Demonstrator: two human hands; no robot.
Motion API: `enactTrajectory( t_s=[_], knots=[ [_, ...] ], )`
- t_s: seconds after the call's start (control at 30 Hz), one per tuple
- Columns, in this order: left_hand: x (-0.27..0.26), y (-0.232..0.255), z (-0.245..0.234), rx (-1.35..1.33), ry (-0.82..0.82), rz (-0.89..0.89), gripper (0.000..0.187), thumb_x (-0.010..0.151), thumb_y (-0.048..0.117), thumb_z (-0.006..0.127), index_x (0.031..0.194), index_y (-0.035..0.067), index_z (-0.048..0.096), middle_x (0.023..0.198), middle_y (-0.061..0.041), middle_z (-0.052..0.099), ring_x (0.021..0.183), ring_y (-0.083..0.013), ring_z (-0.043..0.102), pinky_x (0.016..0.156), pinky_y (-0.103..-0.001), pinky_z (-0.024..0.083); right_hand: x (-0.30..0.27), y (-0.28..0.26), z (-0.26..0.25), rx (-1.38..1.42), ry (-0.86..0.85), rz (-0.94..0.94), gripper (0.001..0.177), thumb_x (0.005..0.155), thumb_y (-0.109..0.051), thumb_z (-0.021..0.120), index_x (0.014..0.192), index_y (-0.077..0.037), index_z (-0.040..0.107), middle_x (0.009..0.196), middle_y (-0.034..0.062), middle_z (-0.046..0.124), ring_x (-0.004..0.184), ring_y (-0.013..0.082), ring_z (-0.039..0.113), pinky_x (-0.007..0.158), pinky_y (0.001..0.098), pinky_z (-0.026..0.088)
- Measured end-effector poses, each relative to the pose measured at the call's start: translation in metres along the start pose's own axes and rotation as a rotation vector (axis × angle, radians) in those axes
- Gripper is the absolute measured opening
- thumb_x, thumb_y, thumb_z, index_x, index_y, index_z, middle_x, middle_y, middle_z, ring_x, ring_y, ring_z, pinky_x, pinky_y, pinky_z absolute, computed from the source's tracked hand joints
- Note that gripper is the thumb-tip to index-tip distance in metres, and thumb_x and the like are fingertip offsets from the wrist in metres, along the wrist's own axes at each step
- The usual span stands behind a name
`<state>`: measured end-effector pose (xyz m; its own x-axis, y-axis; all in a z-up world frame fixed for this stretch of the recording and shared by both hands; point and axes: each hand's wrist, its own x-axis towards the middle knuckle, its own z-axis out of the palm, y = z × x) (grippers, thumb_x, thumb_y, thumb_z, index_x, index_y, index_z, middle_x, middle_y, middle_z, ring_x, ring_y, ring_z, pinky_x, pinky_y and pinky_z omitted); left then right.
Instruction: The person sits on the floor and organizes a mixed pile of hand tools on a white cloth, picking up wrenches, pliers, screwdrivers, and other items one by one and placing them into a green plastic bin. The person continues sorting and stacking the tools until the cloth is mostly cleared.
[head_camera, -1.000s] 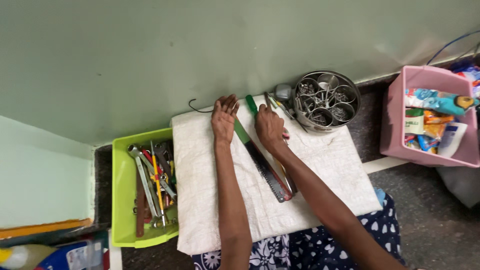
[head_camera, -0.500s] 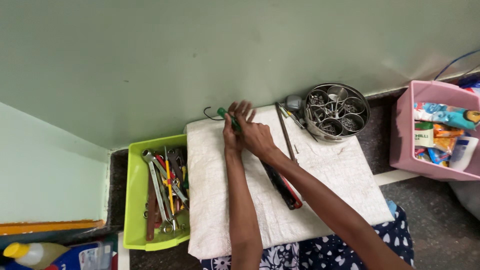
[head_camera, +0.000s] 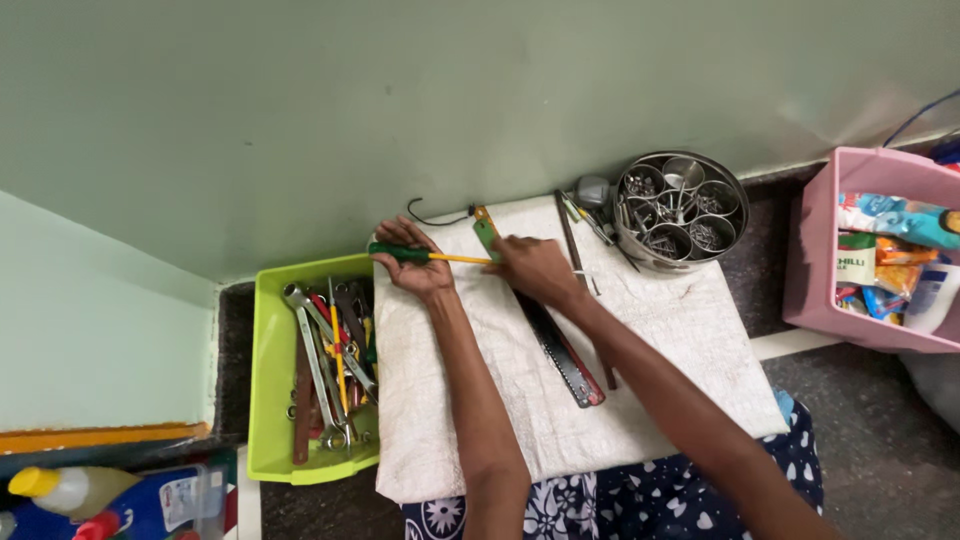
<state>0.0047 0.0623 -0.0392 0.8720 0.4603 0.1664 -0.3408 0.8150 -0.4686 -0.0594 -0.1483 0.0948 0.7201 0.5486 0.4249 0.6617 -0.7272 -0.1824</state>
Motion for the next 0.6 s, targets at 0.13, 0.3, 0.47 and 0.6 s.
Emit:
enactTrajectory(
  t_s=[0.13, 0.3, 0.47, 0.6],
  knots=[
    [0.002, 0.001, -0.011, 0.017, -0.027, 0.026, 0.040, 0.101, 0.035, 0.068, 0.118, -0.001, 0.071, 0.122, -0.014, 0.075, 0.124, -0.0236, 0.067, 0.122, -0.045, 0.047, -0.022, 0.032, -0.036, -0.092, -0.137, 0.079, 0.048, 0.087, -0.056, 0.071, 0.082, -0.009, 0.066, 0.077, 0.0074, 0.069, 0.064, 0.0280, 0.068, 0.052, 0.0431, 0.052],
    [0.001, -0.021, 0.000, 0.129, -0.045, -0.029, 0.038, 0.097, 0.035, 0.069, 0.120, 0.005, 0.067, 0.122, -0.012, 0.073, 0.120, -0.0251, 0.068, 0.119, -0.051, 0.047, -0.009, 0.019, -0.028, -0.126, -0.120, 0.016, 0.042, 0.086, -0.051, 0.072, 0.081, -0.009, 0.069, 0.078, 0.0080, 0.069, 0.067, 0.0262, 0.069, 0.053, 0.0414, 0.053],
    [-0.003, -0.033, 0.018, 0.595, -0.055, 0.067, 0.051, 0.098, 0.020, 0.067, 0.146, 0.022, 0.051, 0.131, -0.013, 0.066, 0.111, -0.0234, 0.063, 0.106, -0.043, 0.049, -0.011, 0.013, -0.009, -0.137, -0.157, 0.049, 0.022, 0.096, -0.031, 0.068, 0.092, -0.010, 0.073, 0.085, 0.0074, 0.072, 0.063, 0.0237, 0.070, 0.049, 0.0396, 0.054],
    [-0.007, -0.046, 0.025, 1.413, 0.016, 0.315, 0.048, 0.091, 0.008, 0.070, 0.137, 0.013, 0.059, 0.131, -0.011, 0.062, 0.104, -0.0224, 0.056, 0.092, -0.046, 0.044, -0.014, 0.033, -0.036, -0.141, -0.203, 0.129, 0.020, 0.101, -0.028, 0.069, 0.101, -0.008, 0.074, 0.089, 0.0095, 0.072, 0.065, 0.0229, 0.067, 0.050, 0.0387, 0.054]
  ],
)
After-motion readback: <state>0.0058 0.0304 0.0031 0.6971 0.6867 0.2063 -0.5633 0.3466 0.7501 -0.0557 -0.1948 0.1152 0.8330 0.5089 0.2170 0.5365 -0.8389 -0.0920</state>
